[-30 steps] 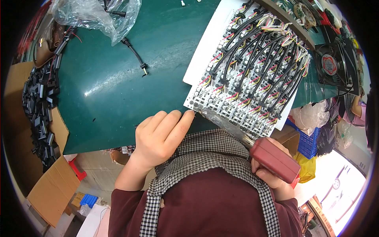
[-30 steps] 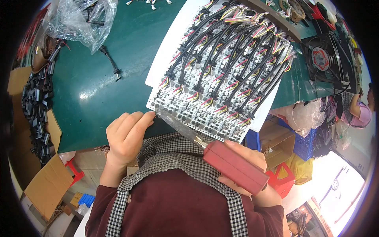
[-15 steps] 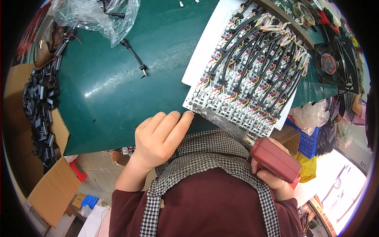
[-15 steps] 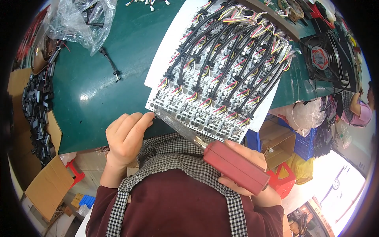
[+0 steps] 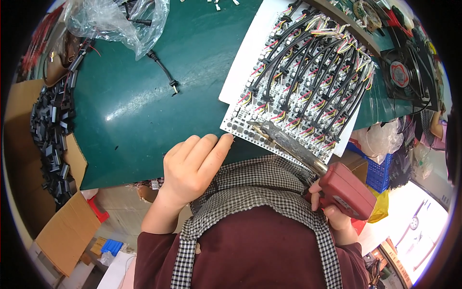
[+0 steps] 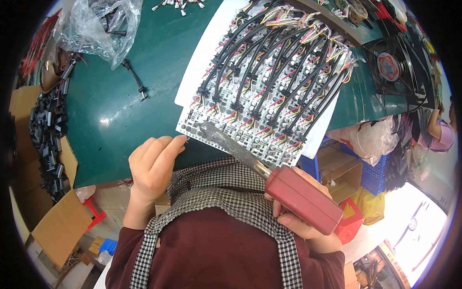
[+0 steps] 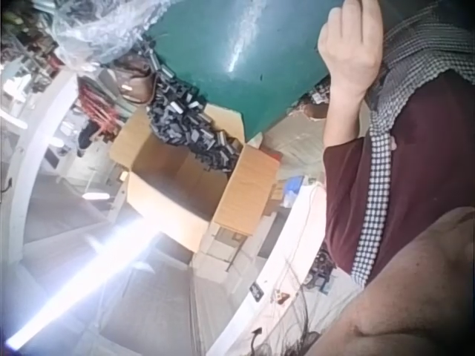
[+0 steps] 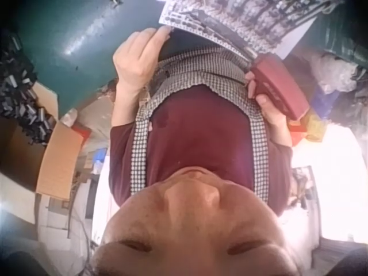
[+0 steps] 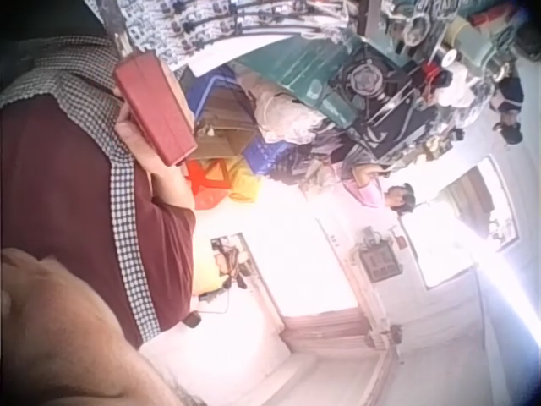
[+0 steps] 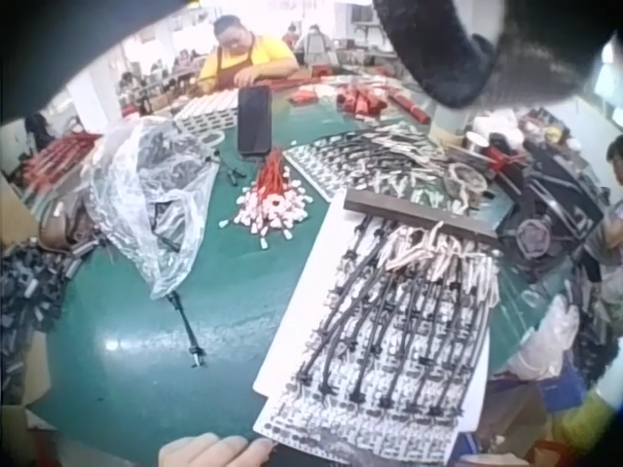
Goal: The person glues wiring onto an electronic component panel using a hot glue gun.
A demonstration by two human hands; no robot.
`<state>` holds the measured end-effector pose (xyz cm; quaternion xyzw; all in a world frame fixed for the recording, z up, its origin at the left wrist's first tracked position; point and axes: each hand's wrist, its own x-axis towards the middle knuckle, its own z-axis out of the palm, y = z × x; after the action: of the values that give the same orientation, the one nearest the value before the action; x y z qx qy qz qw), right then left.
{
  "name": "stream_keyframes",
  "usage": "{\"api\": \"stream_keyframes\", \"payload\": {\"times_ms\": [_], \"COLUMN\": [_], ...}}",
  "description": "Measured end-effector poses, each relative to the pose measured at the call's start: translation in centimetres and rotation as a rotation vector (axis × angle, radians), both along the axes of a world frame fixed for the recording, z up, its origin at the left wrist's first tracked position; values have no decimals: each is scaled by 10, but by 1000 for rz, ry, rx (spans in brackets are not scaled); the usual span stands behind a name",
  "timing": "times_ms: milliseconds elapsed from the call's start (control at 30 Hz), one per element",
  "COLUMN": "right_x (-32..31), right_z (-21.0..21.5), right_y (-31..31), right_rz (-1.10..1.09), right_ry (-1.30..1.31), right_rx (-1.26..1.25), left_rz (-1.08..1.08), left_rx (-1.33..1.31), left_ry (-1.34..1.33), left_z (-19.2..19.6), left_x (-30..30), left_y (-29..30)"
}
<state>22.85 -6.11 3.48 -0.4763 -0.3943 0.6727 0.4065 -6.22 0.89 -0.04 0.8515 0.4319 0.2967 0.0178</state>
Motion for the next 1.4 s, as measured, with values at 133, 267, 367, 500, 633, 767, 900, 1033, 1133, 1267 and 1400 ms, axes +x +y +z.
{"api": "stream_keyframes", "payload": {"times_ms": [133, 267, 367, 500, 633, 767, 900, 1033, 1133, 1267, 1400], "right_x": [0, -4, -4, -2, -3, -2, -3, -1, -2, 0, 0], "right_z": [0, 3, 3, 0, -1, -2, -2, -2, -2, -2, -1], "right_y": [-2, 0, 1, -1, -1, -1, -1, -1, 1, -1, -1], "right_rz": [-34, -89, -78, -61, -75, -73, -75, -73, -53, -64, -73], "right_ry": [9, 90, 123, 116, 129, 129, 128, 133, 141, 130, 143], "right_rx": [-21, -79, -96, -91, -81, -71, -60, -72, -73, -86, -77], "left_rz": [8, 18, 51, 86, 214, 276, 268, 256, 327, 421, 401], "left_rx": [-4, -11, -3, -38, -135, -141, -36, -51, -97, -434, -734], "left_ry": [21, 32, -38, -121, -190, -181, -64, -21, -167, -441, -778], "left_z": [2, 4, 1, -1, 4, 1, -1, 0, -1, 6, 13], "left_x": [-1, 3, 5, 8, 18, 23, 23, 22, 27, 29, 27], "left_y": [-1, -1, -3, -7, -13, -16, -18, -21, -23, -24, -21]}}
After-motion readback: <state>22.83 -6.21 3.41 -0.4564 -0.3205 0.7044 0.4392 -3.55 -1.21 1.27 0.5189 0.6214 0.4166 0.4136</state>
